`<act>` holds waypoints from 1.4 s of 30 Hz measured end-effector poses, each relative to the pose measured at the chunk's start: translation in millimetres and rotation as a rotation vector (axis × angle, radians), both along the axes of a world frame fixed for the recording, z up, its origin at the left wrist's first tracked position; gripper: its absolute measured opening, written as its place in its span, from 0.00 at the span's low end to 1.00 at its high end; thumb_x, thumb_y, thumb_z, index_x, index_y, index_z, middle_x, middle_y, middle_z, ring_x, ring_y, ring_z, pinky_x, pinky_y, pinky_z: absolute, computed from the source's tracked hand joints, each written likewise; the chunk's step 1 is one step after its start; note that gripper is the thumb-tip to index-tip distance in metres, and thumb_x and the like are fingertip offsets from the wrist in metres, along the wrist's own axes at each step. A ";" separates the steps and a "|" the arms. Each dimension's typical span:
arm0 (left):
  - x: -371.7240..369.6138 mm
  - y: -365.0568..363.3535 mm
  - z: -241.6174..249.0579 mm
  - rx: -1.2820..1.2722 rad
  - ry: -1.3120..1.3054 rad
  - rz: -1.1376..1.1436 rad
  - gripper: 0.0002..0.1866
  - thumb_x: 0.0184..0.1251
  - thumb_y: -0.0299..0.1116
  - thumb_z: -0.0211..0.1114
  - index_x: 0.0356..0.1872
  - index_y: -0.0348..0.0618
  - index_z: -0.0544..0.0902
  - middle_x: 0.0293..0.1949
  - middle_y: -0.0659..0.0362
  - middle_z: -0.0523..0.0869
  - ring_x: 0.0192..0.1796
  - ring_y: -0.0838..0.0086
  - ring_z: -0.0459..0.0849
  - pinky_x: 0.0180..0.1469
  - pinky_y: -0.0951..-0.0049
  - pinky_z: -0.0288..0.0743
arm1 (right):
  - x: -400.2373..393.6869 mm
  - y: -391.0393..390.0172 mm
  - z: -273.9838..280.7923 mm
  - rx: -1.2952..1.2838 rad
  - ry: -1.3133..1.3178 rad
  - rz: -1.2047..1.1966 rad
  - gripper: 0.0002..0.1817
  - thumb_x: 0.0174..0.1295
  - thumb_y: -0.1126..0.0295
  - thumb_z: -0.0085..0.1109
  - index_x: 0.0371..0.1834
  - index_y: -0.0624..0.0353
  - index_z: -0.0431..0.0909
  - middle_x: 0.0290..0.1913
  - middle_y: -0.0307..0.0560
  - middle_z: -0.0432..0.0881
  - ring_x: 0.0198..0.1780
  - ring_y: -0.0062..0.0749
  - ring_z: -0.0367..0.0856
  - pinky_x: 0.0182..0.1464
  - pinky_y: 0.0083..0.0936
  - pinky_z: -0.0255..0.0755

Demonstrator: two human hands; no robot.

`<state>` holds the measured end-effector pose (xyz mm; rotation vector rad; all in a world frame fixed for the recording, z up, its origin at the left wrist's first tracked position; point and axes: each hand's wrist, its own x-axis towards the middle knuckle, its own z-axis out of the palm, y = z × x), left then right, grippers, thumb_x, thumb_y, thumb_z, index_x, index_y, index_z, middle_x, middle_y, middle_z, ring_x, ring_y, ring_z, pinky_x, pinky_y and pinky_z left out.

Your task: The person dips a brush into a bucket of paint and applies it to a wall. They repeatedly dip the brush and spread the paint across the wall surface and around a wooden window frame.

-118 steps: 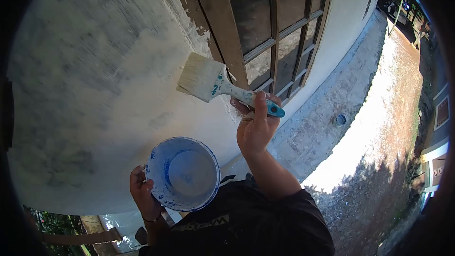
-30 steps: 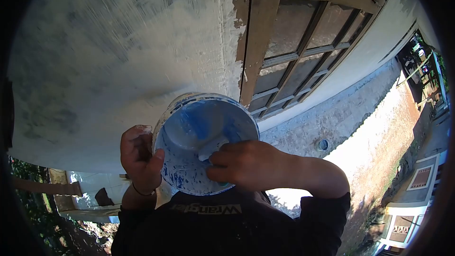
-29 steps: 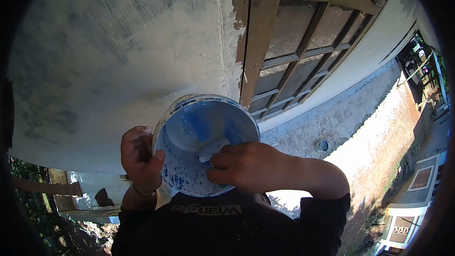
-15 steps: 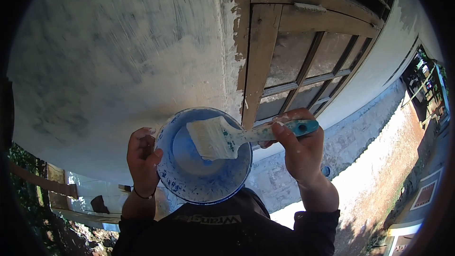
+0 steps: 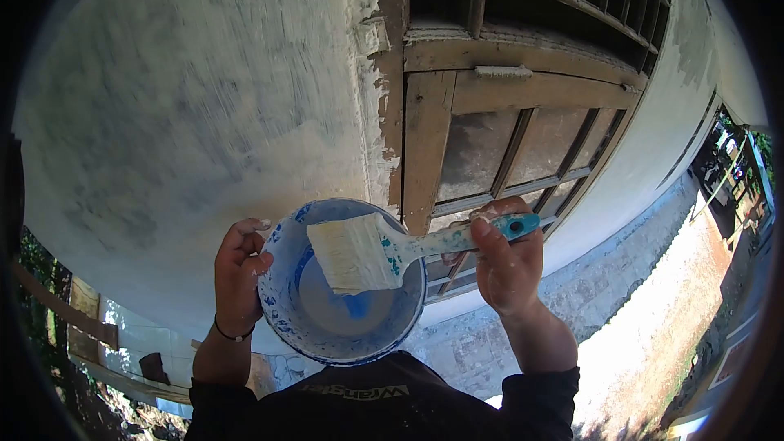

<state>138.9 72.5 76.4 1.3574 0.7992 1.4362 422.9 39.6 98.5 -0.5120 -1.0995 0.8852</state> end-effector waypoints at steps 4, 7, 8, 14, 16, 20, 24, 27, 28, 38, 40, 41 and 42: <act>8.3 1.6 2.8 -0.005 0.038 0.003 0.20 0.50 0.18 0.54 0.48 0.36 0.69 0.26 0.65 0.68 0.27 0.87 0.66 0.29 0.87 0.59 | 9.6 8.8 12.7 0.162 -0.333 0.008 0.09 0.57 0.80 0.54 0.39 0.65 0.68 0.30 0.48 0.77 0.30 0.29 0.80 0.32 0.23 0.76; 15.0 2.5 3.2 0.001 0.024 0.012 0.20 0.50 0.18 0.54 0.48 0.36 0.69 0.26 0.64 0.68 0.27 0.86 0.66 0.29 0.87 0.60 | 11.7 17.8 14.0 0.197 -0.532 0.093 0.08 0.56 0.79 0.57 0.38 0.65 0.70 0.30 0.48 0.78 0.31 0.27 0.80 0.32 0.20 0.74; 16.2 1.6 3.9 -0.007 0.010 0.008 0.20 0.51 0.18 0.54 0.48 0.36 0.69 0.26 0.64 0.68 0.27 0.86 0.66 0.29 0.87 0.60 | 11.8 16.6 20.7 0.226 -0.752 0.029 0.07 0.54 0.78 0.59 0.35 0.65 0.73 0.30 0.48 0.78 0.31 0.27 0.80 0.31 0.20 0.73; 20.9 2.6 5.2 -0.018 0.053 -0.021 0.20 0.51 0.18 0.56 0.48 0.35 0.68 0.25 0.63 0.69 0.26 0.86 0.69 0.28 0.87 0.62 | 0.1 21.6 26.6 0.357 -1.043 0.048 0.06 0.53 0.76 0.61 0.32 0.64 0.76 0.29 0.47 0.79 0.29 0.28 0.80 0.29 0.21 0.73; 19.4 3.4 3.8 -0.012 0.079 -0.013 0.20 0.51 0.18 0.56 0.48 0.35 0.68 0.25 0.63 0.69 0.26 0.86 0.69 0.27 0.87 0.62 | -0.5 25.5 25.1 0.356 -1.042 0.066 0.06 0.53 0.76 0.61 0.32 0.64 0.75 0.29 0.47 0.79 0.29 0.28 0.80 0.28 0.21 0.73; 20.4 4.0 1.8 -0.028 0.075 -0.015 0.20 0.51 0.17 0.56 0.49 0.35 0.68 0.25 0.63 0.69 0.25 0.87 0.68 0.26 0.88 0.61 | 0.5 28.6 16.2 0.156 -0.950 0.116 0.07 0.54 0.75 0.60 0.33 0.64 0.74 0.29 0.47 0.79 0.28 0.25 0.80 0.28 0.20 0.72; 20.8 4.8 0.2 -0.025 0.093 -0.012 0.20 0.51 0.17 0.56 0.49 0.35 0.69 0.25 0.63 0.68 0.25 0.87 0.68 0.25 0.87 0.60 | 2.2 26.4 18.9 0.132 -0.890 0.063 0.07 0.55 0.74 0.60 0.33 0.64 0.74 0.29 0.47 0.78 0.28 0.25 0.80 0.28 0.19 0.71; 22.9 5.9 0.5 -0.005 0.096 -0.014 0.20 0.51 0.17 0.56 0.49 0.34 0.69 0.25 0.63 0.68 0.24 0.87 0.67 0.25 0.87 0.60 | 2.1 24.9 19.0 -0.095 -0.689 0.128 0.07 0.55 0.74 0.59 0.33 0.64 0.73 0.28 0.46 0.78 0.28 0.25 0.79 0.28 0.19 0.71; 23.5 5.7 0.7 -0.012 0.096 -0.014 0.20 0.51 0.17 0.56 0.49 0.34 0.69 0.25 0.63 0.68 0.24 0.87 0.67 0.25 0.87 0.60 | 2.5 25.5 19.8 0.015 -0.786 0.076 0.07 0.55 0.74 0.60 0.33 0.64 0.73 0.29 0.46 0.78 0.28 0.25 0.79 0.28 0.19 0.71; 32.7 5.2 2.4 -0.003 0.119 -0.022 0.20 0.51 0.17 0.56 0.49 0.35 0.69 0.25 0.64 0.68 0.24 0.87 0.67 0.26 0.87 0.60 | -4.5 27.3 21.8 0.192 -1.046 0.075 0.08 0.53 0.74 0.61 0.33 0.63 0.72 0.29 0.49 0.77 0.30 0.31 0.81 0.29 0.23 0.73; 34.1 4.6 3.7 -0.011 0.118 -0.031 0.20 0.51 0.17 0.56 0.49 0.35 0.69 0.25 0.64 0.68 0.24 0.87 0.67 0.26 0.87 0.61 | -8.4 27.4 21.3 0.176 -0.987 0.096 0.09 0.53 0.73 0.61 0.33 0.63 0.72 0.28 0.48 0.77 0.29 0.32 0.81 0.28 0.23 0.73; 34.7 4.0 3.8 -0.021 0.118 -0.037 0.20 0.52 0.17 0.56 0.49 0.35 0.68 0.25 0.64 0.68 0.24 0.87 0.67 0.26 0.87 0.61 | -10.2 27.0 22.8 0.210 -1.064 0.088 0.09 0.53 0.73 0.61 0.33 0.62 0.72 0.27 0.48 0.76 0.29 0.33 0.81 0.27 0.24 0.74; 35.3 3.2 3.0 -0.025 0.118 -0.038 0.20 0.52 0.17 0.56 0.49 0.35 0.68 0.25 0.64 0.68 0.24 0.87 0.67 0.26 0.87 0.61 | -11.7 26.0 22.8 0.243 -1.139 0.081 0.09 0.52 0.73 0.61 0.33 0.62 0.72 0.27 0.48 0.76 0.28 0.34 0.81 0.26 0.25 0.74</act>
